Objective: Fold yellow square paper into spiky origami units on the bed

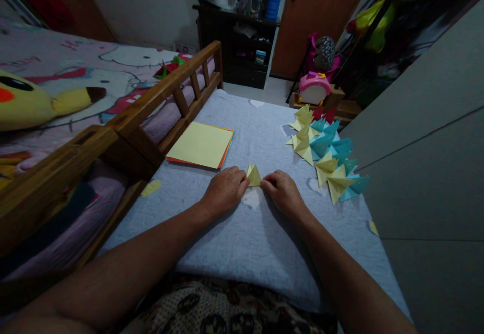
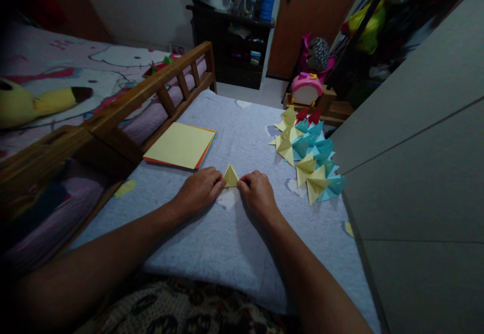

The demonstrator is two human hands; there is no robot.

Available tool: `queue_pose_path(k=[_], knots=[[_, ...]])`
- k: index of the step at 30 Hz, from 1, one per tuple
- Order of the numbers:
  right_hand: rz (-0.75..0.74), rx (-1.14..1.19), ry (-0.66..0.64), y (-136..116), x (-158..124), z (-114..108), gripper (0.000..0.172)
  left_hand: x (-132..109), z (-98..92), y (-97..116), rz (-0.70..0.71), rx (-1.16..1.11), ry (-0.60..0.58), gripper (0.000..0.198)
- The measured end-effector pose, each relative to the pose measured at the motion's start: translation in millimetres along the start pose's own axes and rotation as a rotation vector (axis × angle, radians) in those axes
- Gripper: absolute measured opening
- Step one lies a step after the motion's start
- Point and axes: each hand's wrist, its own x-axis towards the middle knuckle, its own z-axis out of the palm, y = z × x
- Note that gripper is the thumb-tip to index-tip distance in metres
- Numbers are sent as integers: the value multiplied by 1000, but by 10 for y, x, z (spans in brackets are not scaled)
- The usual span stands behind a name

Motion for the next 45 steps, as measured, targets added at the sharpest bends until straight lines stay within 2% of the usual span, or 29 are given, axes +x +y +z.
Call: queue_pose_path(k=[5,10,19,29,34,38,42,45], knots=[[38,-112,54,-42,-2,50,18,9,8,45,-63,63,-33,20],[42,-197,87,-67,-9,86,17,7,-11,67,-58,106,-39,23],[52,-267,76,-105,-1,87,17,3,-47,-8,-50,-132,49,15],[40,-294,131,-103,-5,123,17,33,-27,-1,-38,-69,18,19],[67,-293,131,-126,-10,120,15,15,-13,3,-46,-84,71,4],[57,-307,135,-138,-18,118,13,3,-11,1,72,-54,131,27],[49,-292,140,-126,-19,126,8,-2,43,-38,245,-15,131,22],[37,-261,134,-89,-4,117,8,-7,95,-77,300,-19,108,18]])
